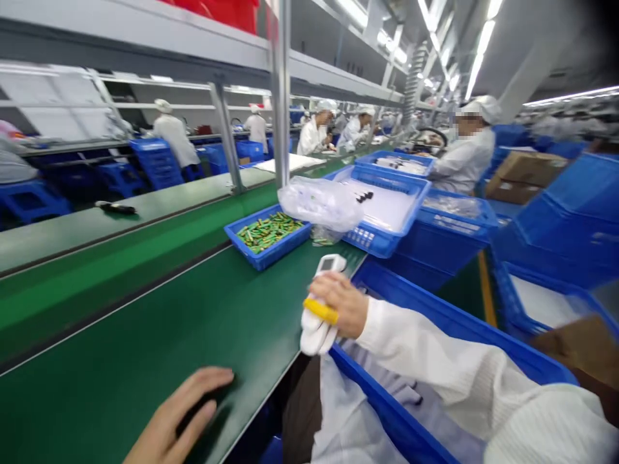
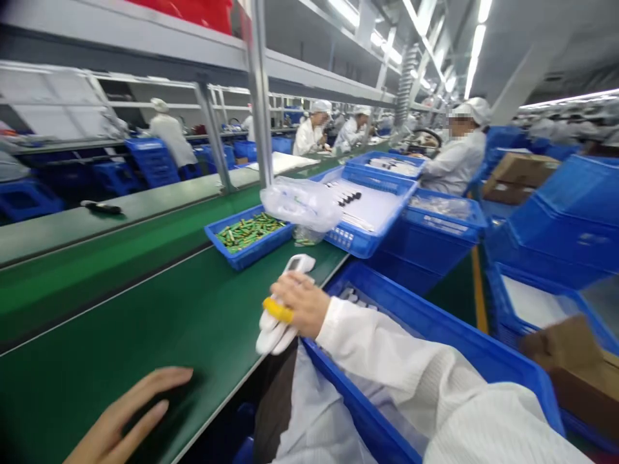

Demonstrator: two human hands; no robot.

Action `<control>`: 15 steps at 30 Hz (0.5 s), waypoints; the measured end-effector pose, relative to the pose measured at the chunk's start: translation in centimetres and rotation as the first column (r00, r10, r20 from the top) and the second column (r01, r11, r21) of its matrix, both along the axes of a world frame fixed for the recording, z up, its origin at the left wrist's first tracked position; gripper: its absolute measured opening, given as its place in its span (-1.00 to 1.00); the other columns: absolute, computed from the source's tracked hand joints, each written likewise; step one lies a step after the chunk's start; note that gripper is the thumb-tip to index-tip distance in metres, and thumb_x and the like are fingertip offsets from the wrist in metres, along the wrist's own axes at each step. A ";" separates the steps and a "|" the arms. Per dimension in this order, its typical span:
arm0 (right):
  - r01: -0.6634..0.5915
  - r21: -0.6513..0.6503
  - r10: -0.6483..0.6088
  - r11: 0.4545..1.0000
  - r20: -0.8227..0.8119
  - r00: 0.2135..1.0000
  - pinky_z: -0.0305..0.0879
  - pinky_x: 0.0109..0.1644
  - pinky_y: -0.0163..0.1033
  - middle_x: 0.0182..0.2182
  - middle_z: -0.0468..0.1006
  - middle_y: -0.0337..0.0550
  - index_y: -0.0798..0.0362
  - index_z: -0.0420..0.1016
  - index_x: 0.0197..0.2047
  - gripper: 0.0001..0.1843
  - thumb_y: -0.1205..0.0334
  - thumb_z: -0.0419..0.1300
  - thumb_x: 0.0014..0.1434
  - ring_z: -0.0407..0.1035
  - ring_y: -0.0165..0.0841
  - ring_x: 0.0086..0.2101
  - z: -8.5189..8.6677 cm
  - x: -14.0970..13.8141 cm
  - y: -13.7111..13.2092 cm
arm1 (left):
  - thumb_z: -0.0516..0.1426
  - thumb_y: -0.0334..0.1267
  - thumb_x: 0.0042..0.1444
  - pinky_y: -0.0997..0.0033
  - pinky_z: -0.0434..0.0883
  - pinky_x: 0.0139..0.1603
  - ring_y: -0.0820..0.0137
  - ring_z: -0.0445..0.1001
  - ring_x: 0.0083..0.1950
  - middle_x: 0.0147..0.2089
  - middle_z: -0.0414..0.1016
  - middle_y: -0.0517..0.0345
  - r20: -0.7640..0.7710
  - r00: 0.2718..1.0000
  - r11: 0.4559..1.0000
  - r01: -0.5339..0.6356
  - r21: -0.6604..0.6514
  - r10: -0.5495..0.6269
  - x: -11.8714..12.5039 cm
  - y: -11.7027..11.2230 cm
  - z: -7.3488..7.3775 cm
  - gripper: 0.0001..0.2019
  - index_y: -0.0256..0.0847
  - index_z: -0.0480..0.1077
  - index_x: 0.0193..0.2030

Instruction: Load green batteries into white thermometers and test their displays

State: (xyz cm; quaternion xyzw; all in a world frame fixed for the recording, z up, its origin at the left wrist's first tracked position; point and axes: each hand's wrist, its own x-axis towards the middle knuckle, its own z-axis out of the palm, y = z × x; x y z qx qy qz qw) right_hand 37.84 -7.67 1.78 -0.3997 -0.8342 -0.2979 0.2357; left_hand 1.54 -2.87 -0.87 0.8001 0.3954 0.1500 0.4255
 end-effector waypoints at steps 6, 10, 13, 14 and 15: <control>-0.432 -0.182 0.468 0.883 0.412 0.782 0.11 0.15 -0.08 -0.08 0.47 -0.12 -0.03 0.45 -0.15 -0.82 0.29 0.08 0.19 0.32 -0.24 -0.07 1.1 -13.0 7.6 | -0.03 -0.01 0.21 0.16 0.35 0.15 0.20 0.40 0.11 0.08 0.43 0.01 0.209 0.941 0.939 -0.303 0.164 0.267 -1.7 5.5 0.9 -0.62 -0.15 0.39 0.02; -0.359 -0.405 0.530 0.841 0.483 0.697 0.04 0.19 -0.03 -0.09 0.42 -0.05 0.05 0.42 -0.07 -0.63 0.20 0.28 0.02 0.30 -0.18 -0.08 1.9 -16.9 11.2 | -0.06 -0.05 0.25 0.14 0.28 0.20 0.23 0.33 0.16 0.12 0.36 0.03 0.216 0.935 0.920 -0.326 0.219 0.280 -3.4 6.0 0.2 -0.65 -0.10 0.35 0.04; -0.284 -0.498 0.534 0.820 0.486 0.692 0.02 0.22 0.01 -0.07 0.42 -0.06 0.09 0.37 0.02 -0.45 0.17 0.36 -0.05 0.28 -0.18 -0.03 2.3 -17.9 12.6 | -0.08 -0.08 0.27 0.14 0.21 0.26 0.27 0.26 0.21 0.16 0.30 0.06 0.204 0.947 0.924 -0.295 0.242 0.249 -3.2 5.6 0.0 -0.67 -0.05 0.31 0.07; -0.270 -0.506 0.529 0.819 0.485 0.697 0.05 0.21 0.01 -0.06 0.42 -0.07 0.08 0.36 0.04 -0.46 0.20 0.35 -0.03 0.26 -0.19 0.00 2.3 -17.9 12.8 | -0.08 -0.08 0.27 0.14 0.19 0.27 0.28 0.24 0.23 0.17 0.28 0.07 0.194 0.952 0.927 -0.282 0.247 0.238 -3.0 5.5 0.0 -0.68 -0.04 0.30 0.08; -0.260 -0.506 0.521 0.822 0.484 0.703 0.07 0.20 0.00 -0.05 0.43 -0.07 0.07 0.35 0.05 -0.50 0.24 0.31 0.02 0.25 -0.20 0.03 2.3 -17.9 12.9 | -0.08 -0.09 0.28 0.14 0.18 0.28 0.29 0.23 0.23 0.19 0.26 0.08 0.182 0.957 0.930 -0.269 0.250 0.228 -2.8 5.3 0.1 -0.69 -0.03 0.29 0.09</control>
